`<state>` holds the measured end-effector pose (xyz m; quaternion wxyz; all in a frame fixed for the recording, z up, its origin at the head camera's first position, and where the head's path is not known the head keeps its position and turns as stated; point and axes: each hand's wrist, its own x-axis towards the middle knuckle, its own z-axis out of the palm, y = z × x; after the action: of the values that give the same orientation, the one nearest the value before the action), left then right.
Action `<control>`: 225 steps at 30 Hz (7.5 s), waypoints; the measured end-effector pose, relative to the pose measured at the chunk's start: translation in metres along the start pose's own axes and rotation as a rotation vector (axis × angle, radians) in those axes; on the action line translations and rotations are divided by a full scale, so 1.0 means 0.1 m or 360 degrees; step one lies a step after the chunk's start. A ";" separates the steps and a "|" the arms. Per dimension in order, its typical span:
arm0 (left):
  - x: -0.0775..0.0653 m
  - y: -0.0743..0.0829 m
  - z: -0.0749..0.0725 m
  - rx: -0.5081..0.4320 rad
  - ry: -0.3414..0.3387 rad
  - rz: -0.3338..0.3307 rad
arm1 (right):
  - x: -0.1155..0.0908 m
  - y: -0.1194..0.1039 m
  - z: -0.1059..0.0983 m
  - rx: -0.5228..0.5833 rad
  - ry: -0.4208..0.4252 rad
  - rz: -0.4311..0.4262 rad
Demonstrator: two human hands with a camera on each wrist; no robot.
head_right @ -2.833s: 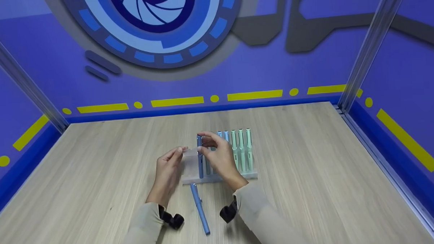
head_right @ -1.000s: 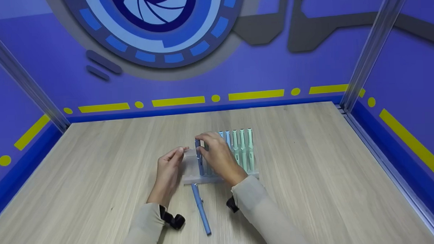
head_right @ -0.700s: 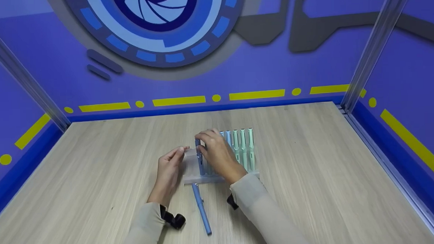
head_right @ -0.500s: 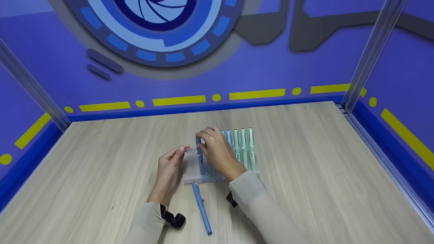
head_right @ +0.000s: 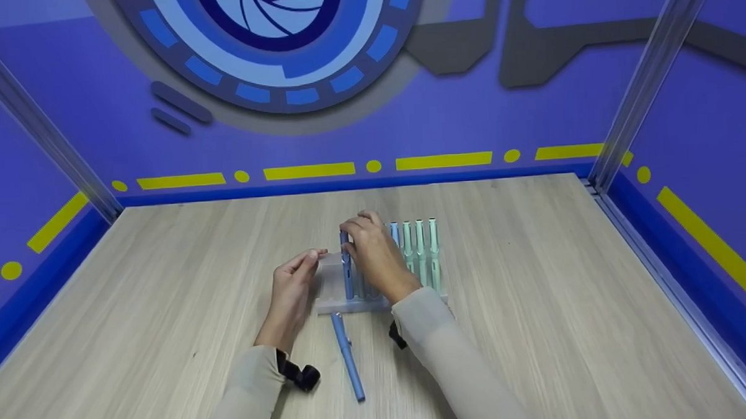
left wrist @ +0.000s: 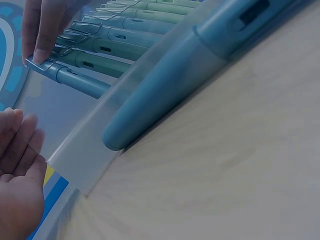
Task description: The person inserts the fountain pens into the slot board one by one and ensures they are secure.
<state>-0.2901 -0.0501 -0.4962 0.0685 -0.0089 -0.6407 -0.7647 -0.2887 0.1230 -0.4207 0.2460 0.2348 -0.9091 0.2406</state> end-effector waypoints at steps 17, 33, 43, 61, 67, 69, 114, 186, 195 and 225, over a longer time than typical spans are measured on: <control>0.02 -0.01 0.00 0.0004 0.0007 0.0011 | -0.01 -0.01 0.05 -0.0037 0.0083 -0.0043; -0.01 0.00 0.00 0.0002 -0.0014 0.0021 | -0.22 -0.01 0.07 0.0095 0.0294 -0.0088; 0.00 -0.01 -0.01 0.0021 -0.0008 -0.0026 | -0.46 -0.09 0.06 0.0357 0.0240 0.0033; 0.00 -0.02 0.01 -0.0005 0.0038 -0.0035 | -0.77 -0.09 0.13 0.0714 -0.0633 0.0399; 0.01 -0.02 0.01 -0.0015 0.0039 -0.0044 | -0.80 -0.08 0.14 0.0810 -0.0779 0.0474; 0.01 -0.01 0.02 -0.0018 0.0043 -0.0046 | -0.81 -0.07 0.15 0.0875 -0.0807 0.0504; 0.00 0.04 0.00 0.0009 0.0024 -0.0119 | -0.86 -0.24 0.29 0.1007 -0.0846 0.0611; 0.01 0.00 0.01 0.0018 0.0042 -0.0105 | -0.84 -0.12 0.16 0.1303 -0.1108 0.0702; -0.02 0.07 0.01 -0.0007 0.0028 -0.0077 | -0.82 -0.14 0.11 0.1464 -0.1046 0.0768; 0.01 0.00 0.00 0.0087 0.0033 -0.0028 | -0.49 -0.20 -0.06 0.1386 -0.0573 0.0725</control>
<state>-0.2908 -0.0507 -0.4961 0.0687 0.0067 -0.6607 -0.7474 -0.2383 0.1259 -0.4371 -0.0931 0.1492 -0.7808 0.5995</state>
